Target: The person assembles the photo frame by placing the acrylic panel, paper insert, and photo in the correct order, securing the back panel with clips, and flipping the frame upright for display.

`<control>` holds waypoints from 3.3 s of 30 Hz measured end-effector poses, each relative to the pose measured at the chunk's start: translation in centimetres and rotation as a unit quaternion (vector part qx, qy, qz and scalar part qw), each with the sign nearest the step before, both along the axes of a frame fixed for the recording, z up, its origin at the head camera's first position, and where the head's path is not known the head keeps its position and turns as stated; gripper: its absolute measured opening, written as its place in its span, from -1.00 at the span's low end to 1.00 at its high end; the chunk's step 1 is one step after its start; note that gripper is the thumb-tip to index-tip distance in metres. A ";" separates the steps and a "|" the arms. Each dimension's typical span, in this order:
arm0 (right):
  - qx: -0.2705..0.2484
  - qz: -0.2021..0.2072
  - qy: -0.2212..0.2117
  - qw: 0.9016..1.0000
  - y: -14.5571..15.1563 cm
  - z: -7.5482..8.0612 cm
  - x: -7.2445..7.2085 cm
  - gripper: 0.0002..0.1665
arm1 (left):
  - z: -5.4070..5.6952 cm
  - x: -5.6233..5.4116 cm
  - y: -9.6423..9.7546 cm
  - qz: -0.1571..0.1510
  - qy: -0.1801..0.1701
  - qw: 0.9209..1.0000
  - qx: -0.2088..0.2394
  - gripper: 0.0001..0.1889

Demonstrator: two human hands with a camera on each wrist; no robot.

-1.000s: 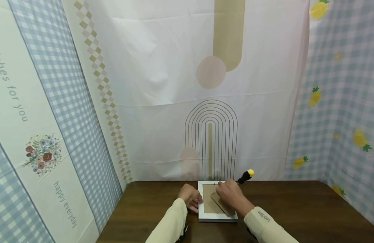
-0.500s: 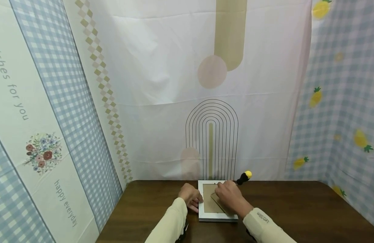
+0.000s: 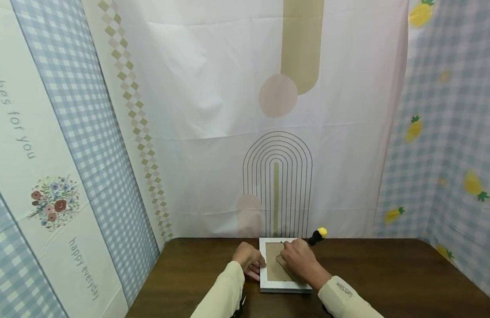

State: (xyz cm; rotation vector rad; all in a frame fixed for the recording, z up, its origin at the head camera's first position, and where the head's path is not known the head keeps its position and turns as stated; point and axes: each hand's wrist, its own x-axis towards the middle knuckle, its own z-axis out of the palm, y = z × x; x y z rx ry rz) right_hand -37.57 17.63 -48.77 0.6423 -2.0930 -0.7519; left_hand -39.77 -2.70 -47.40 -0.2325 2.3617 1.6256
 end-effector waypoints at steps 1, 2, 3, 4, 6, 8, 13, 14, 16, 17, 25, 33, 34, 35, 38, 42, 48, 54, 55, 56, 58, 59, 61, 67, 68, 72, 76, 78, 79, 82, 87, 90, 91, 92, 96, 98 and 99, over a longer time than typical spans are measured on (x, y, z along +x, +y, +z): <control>0.001 -0.002 -0.002 1.000 0.0 0.0 0.1 -0.62 | 0.1 0.1 0.0 0.000 0.000 1.000 0.001 -0.79; 0.000 -0.003 -0.007 1.000 0.1 0.1 0.1 -0.62 | 0.1 0.1 0.0 0.000 0.000 1.000 0.003 -0.79; -0.001 -0.007 -0.015 1.000 0.1 0.2 0.1 -0.62 | 0.2 0.2 0.0 0.000 -0.001 1.000 0.005 -0.79; -0.004 -0.010 -0.027 1.000 0.2 0.3 0.2 -0.61 | 0.2 0.3 0.0 -0.001 -0.002 1.000 0.006 -0.79; -0.015 -0.019 -0.058 0.998 0.5 0.4 0.3 -0.61 | 0.3 0.6 0.0 -0.003 -0.004 1.000 0.009 -0.80; -0.035 -0.027 -0.095 0.994 0.8 0.4 0.3 -0.62 | 0.3 0.8 0.1 -0.005 -0.005 1.000 0.007 -0.81; -0.106 -0.044 -0.193 0.975 1.6 0.5 0.2 -0.63 | -0.2 1.2 0.2 -0.008 -0.008 1.000 0.005 -0.82; -0.118 -0.044 -0.209 0.970 1.8 0.5 0.2 -0.63 | -0.3 1.2 0.2 -0.008 -0.009 1.000 0.006 -0.81; -0.140 -0.043 -0.232 0.962 2.1 0.6 0.2 -0.65 | -0.3 1.2 0.3 -0.010 -0.007 1.000 0.007 -0.81; -0.147 -0.045 -0.244 0.958 2.2 0.7 0.2 -0.65 | -0.4 1.2 0.3 -0.010 -0.005 1.000 0.007 -0.81; -0.203 -0.033 -0.292 0.934 2.8 1.6 0.1 -0.66 | -0.1 0.6 0.0 -0.011 0.003 1.000 0.009 -0.80; -0.235 -0.011 -0.303 0.924 3.3 0.7 0.4 -0.74 | 0.1 0.3 -0.6 -0.010 0.001 1.000 0.010 -0.81; -0.240 -0.011 -0.303 0.922 3.4 0.6 0.4 -0.74 | 0.1 0.3 -0.6 -0.010 0.001 1.000 0.009 -0.81; -0.244 -0.013 -0.302 0.921 3.4 0.5 0.3 -0.75 | 0.0 0.3 -0.6 -0.010 0.001 1.000 0.009 -0.81; -0.266 -0.018 -0.309 0.913 3.7 0.5 0.3 -0.76 | -0.1 0.3 -0.4 -0.012 0.000 1.000 0.010 -0.80; -0.312 -0.021 -0.338 0.888 3.8 1.0 -0.6 -0.78 | -0.4 0.2 -0.4 -0.011 0.003 1.000 0.007 -0.79; -0.394 0.002 -0.395 0.830 4.2 0.9 -3.0 -0.71 | -0.4 0.5 -0.4 -0.010 0.004 1.000 0.007 -0.80; -0.442 0.032 -0.398 0.803 4.7 -0.1 -4.7 -0.75 | 0.4 1.2 -0.2 -0.010 0.014 1.000 0.008 -0.79; -0.449 0.031 -0.397 0.800 4.7 -0.4 -4.9 -0.76 | 0.4 1.3 -0.2 -0.011 0.015 1.000 0.008 -0.80; -0.456 0.032 -0.394 0.798 4.7 -0.6 -5.0 -0.79 | 0.4 1.4 -0.2 -0.011 0.015 1.000 0.010 -0.80; -0.469 0.027 -0.392 0.791 4.6 -1.0 -5.2 -0.81 | 0.4 1.4 -0.2 -0.013 0.013 1.000 0.013 -0.79; -0.474 0.024 -0.393 0.788 4.6 -1.1 -5.3 -0.82 | 0.4 1.4 -0.2 -0.013 0.012 1.000 0.013 -0.80; -0.486 0.014 -0.396 0.779 4.5 -1.3 -5.6 -0.83 | 0.3 1.3 -0.1 -0.014 0.010 1.000 0.012 -0.80; -0.491 0.003 -0.402 0.773 4.0 -1.2 -6.0 -0.85 | 0.1 0.8 -0.3 -0.017 0.006 1.000 0.008 -0.81; -0.491 0.007 -0.402 0.773 3.9 -1.2 -6.1 -0.85 | 0.1 0.8 -0.3 -0.017 0.005 1.000 0.008 -0.80; -0.495 0.023 -0.397 0.773 3.8 -1.5 -6.6 -0.85 | 0.2 0.9 -0.4 -0.015 0.008 1.000 0.012 -0.79; -0.493 0.068 -0.374 0.782 4.2 -2.7 -7.3 -0.84 | 0.3 1.1 -0.4 -0.009 0.012 1.000 0.012 -0.78; -0.495 0.081 -0.367 0.783 4.2 -3.0 -7.3 -0.84 | 0.3 1.1 -0.3 -0.007 0.013 1.000 0.014 -0.77; -0.499 0.082 -0.368 0.781 4.1 -3.0 -7.3 -0.84 | 0.3 1.1 -0.3 -0.006 0.013 1.000 0.016 -0.78; -0.510 0.063 -0.383 0.767 3.6 -2.6 -7.1 -0.83 | 0.2 1.1 -0.2 -0.005 0.013 1.000 0.018 -0.79; -0.518 0.054 -0.405 0.752 3.3 -2.6 -7.5 -0.82 | 0.1 1.0 -0.2 -0.011 0.013 1.000 0.013 -0.79; -0.513 0.089 -0.405 0.751 3.7 -3.4 -8.5 -0.81 | 0.1 1.0 -0.3 -0.013 0.011 1.000 0.014 -0.79; -0.509 0.102 -0.403 0.753 4.0 -4.1 -9.1 -0.81 | 0.2 0.9 -0.3 -0.012 0.011 1.000 0.016 -0.79; -0.508 0.113 -0.403 0.753 4.1 -4.2 -9.2 -0.81 | 0.2 0.9 -0.3 -0.011 0.011 1.000 0.017 -0.79; -0.507 0.125 -0.409 0.748 4.1 -4.2 -9.4 -0.82 | 0.2 0.8 -0.3 -0.008 0.011 1.000 0.014 -0.78; -0.516 0.097 -0.422 0.739 3.4 -3.0 -8.4 -0.82 | 0.0 0.8 -0.3 -0.009 0.010 1.000 0.014 -0.78; -0.516 0.088 -0.425 0.739 3.2 -3.0 -8.3 -0.81 | -0.1 0.8 -0.3 -0.009 0.010 1.000 0.013 -0.78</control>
